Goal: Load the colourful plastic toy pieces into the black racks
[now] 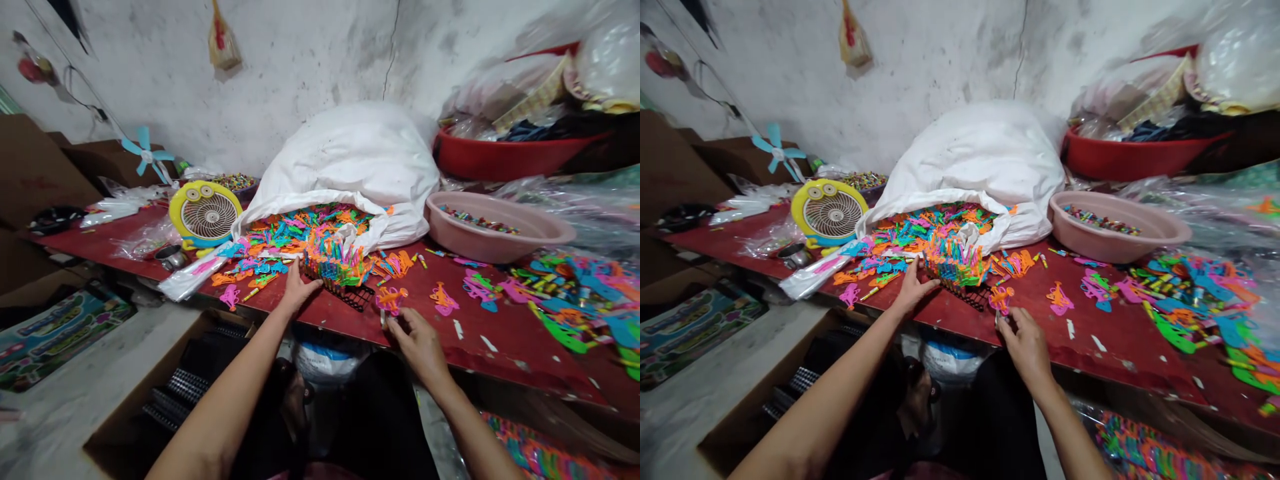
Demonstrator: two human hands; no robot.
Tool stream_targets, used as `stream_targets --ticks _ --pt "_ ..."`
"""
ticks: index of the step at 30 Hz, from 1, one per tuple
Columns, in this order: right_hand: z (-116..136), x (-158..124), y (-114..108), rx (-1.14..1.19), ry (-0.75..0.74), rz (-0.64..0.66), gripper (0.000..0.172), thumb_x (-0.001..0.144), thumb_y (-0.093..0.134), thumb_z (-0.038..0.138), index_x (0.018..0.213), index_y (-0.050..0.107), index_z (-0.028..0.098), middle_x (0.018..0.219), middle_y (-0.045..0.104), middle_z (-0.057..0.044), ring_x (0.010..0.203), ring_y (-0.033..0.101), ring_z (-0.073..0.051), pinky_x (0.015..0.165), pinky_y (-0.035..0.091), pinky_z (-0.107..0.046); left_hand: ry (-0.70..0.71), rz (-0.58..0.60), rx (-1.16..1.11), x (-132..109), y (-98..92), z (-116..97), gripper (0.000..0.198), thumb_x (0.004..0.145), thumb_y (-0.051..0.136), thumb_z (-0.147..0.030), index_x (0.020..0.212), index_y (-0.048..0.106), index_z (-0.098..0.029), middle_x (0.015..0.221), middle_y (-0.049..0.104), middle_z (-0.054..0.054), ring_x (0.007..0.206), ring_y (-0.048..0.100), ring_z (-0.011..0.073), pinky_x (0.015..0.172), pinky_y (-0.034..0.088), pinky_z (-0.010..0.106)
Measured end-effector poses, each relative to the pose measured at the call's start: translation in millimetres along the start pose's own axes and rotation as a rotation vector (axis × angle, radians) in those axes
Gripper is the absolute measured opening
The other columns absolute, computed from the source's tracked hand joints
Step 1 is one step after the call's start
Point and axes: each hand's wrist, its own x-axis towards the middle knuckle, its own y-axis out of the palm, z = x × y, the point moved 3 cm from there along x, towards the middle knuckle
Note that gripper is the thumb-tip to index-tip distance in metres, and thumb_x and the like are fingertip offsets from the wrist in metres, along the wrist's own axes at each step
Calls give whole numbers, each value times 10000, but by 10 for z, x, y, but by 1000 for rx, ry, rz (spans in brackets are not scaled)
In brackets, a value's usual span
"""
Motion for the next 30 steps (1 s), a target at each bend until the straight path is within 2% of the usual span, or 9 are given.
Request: stream_targets --ticks 4,8,14,17,20,22,25,27,30 --pt "11 15 -7 21 -2 -1 215 895 544 404 848 628 211 812 621 -39 752 577 -187 683 425 -295 47 -2 93 -186 -34 -110 802 634 812 -313 1344 469 -166 1140 525 92 1039 556 233 941 470 387" --pt "-25 -23 -16 53 65 -22 245 868 570 429 747 580 215 715 606 -22 669 566 -175 634 421 -285 -11 -47 26 -574 16 -262 663 712 749 -290 1288 445 -161 903 527 10 806 563 156 772 496 298" --pt "-69 -68 -48 150 132 11 282 858 582 487 814 606 209 735 663 -28 643 585 -170 585 429 -270 -46 -26 -4 -1068 -8 -431 628 780 720 -314 1309 406 -189 921 558 16 831 591 150 817 495 298" --pt "-100 -3 -122 235 208 -57 321 843 602 519 770 584 207 677 649 -19 611 580 -164 558 424 -264 101 -131 186 -1102 -174 -674 564 838 674 -349 1325 438 -189 1071 551 81 915 586 180 855 499 341" --pt "-121 109 -168 297 268 -169 350 807 646 532 704 547 211 617 620 -2 571 558 -151 526 403 -254 422 -265 405 -1015 -264 -1080 530 854 649 -324 1329 464 -181 1204 537 129 1118 535 254 988 439 434" --pt "-125 181 -146 304 276 -219 372 788 666 523 650 505 217 570 580 13 537 523 -136 497 373 -244 562 -172 497 -906 -183 -1312 448 865 631 -289 1285 510 -189 1210 564 124 1167 518 265 1022 407 449" --pt "-145 249 -47 295 268 -258 412 783 661 538 611 456 226 522 513 33 501 459 -114 466 329 -235 647 60 605 -753 41 -1497 393 867 623 -290 1246 557 -212 1236 586 112 1186 520 268 1028 390 445" --pt "-176 266 29 292 263 -276 430 779 646 576 613 458 227 513 491 37 496 427 -108 460 314 -234 660 161 651 -693 165 -1513 388 868 621 -309 1242 571 -216 1273 579 113 1210 513 275 1035 376 447" --pt "-221 279 115 275 247 -280 447 775 631 602 609 454 227 502 457 43 495 386 -101 457 292 -232 663 226 695 -672 254 -1448 379 873 619 -321 1231 586 -202 1283 578 123 1219 512 278 1038 359 450"
